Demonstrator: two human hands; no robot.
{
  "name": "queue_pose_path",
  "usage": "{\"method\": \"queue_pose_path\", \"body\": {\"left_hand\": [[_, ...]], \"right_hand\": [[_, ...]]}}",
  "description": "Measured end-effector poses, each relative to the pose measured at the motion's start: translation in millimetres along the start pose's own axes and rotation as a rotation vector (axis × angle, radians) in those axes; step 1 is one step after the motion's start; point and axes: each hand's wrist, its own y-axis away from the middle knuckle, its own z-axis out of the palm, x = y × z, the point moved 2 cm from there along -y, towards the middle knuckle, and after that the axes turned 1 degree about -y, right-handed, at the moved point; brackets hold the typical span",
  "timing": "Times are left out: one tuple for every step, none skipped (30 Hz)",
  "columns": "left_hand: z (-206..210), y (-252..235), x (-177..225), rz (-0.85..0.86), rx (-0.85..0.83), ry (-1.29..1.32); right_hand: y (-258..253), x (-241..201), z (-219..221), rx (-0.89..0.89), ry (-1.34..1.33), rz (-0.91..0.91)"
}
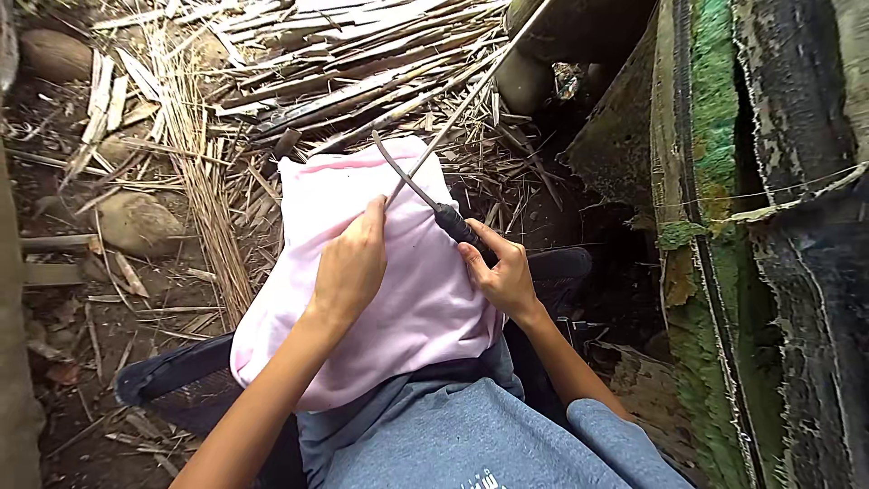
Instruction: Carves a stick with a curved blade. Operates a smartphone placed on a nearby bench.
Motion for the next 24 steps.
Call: {"method": "queue_pose_path", "body": {"left_hand": [[-4, -3, -2, -0.009, -0.001, 0.022], [-7, -5, -4, -0.001, 0.021, 0.034], [-9, -5, -5, 0.011, 0.036, 0.032], [-8, -3, -4, 0.020, 0.039, 0.018], [-7, 1, -3, 0.024, 0.027, -0.013], [-6, 5, -3, 0.032, 0.021, -0.050], [-4, 8, -3, 0.035, 0.022, -0.073], [-3, 10, -4, 0.038, 0.028, -0.093], [-2, 11, -4, 0.044, 0.039, -0.116], [-1, 12, -6, 0.052, 0.051, -0.138], [-1, 13, -7, 0.062, 0.065, -0.161], [-1, 13, -8, 0.072, 0.078, -0.184], [-1, 13, -8, 0.083, 0.091, -0.203], [0, 12, -7, 0.093, 0.108, -0.221], [1, 10, -7, 0.098, 0.139, -0.229], [1, 7, -6, 0.100, 0.162, -0.227], [0, 6, -6, 0.100, 0.169, -0.228], [-2, 5, -8, 0.103, 0.170, -0.228], [-2, 5, -10, 0.109, 0.167, -0.231], [-2, 6, -11, 0.117, 0.161, -0.237], [-3, 7, -13, 0.125, 0.151, -0.240], [-3, 8, -14, 0.136, 0.147, -0.245], [-3, 8, -15, 0.145, 0.146, -0.247], [-4, 8, -15, 0.148, 0.143, -0.244]], "right_hand": [[2, 2, -2, -0.001, 0.005, -0.008], [4, 4, -3, 0.001, 0.014, -0.015], [6, 6, -4, 0.008, 0.028, -0.024], [7, 7, -5, 0.017, 0.042, -0.036], [8, 8, -5, 0.025, 0.057, -0.047], [8, 8, -5, 0.031, 0.068, -0.053], [7, 8, -5, 0.026, 0.068, -0.053], [6, 8, -5, 0.015, 0.060, -0.050], [6, 7, -4, 0.007, 0.049, -0.047], [5, 6, -4, -0.002, 0.038, -0.044], [4, 6, -4, -0.005, 0.032, -0.044], [2, 4, -3, -0.006, 0.032, -0.044], [1, 3, -1, -0.009, 0.033, -0.042], [0, 1, 0, -0.009, 0.032, -0.043], [-1, 0, 1, -0.011, 0.029, -0.044], [-2, -1, 2, -0.011, 0.028, -0.045], [-3, -2, 2, -0.019, 0.031, -0.041], [-4, -2, 2, -0.020, 0.042, -0.044], [-4, -2, 1, -0.019, 0.064, -0.050], [-4, -1, 0, -0.019, 0.092, -0.052], [-4, 0, -1, -0.009, 0.129, -0.060], [-4, 0, -3, 0.003, 0.168, -0.076], [-4, 0, -5, 0.016, 0.206, -0.097], [-4, 0, -7, 0.029, 0.236, -0.120]]}}
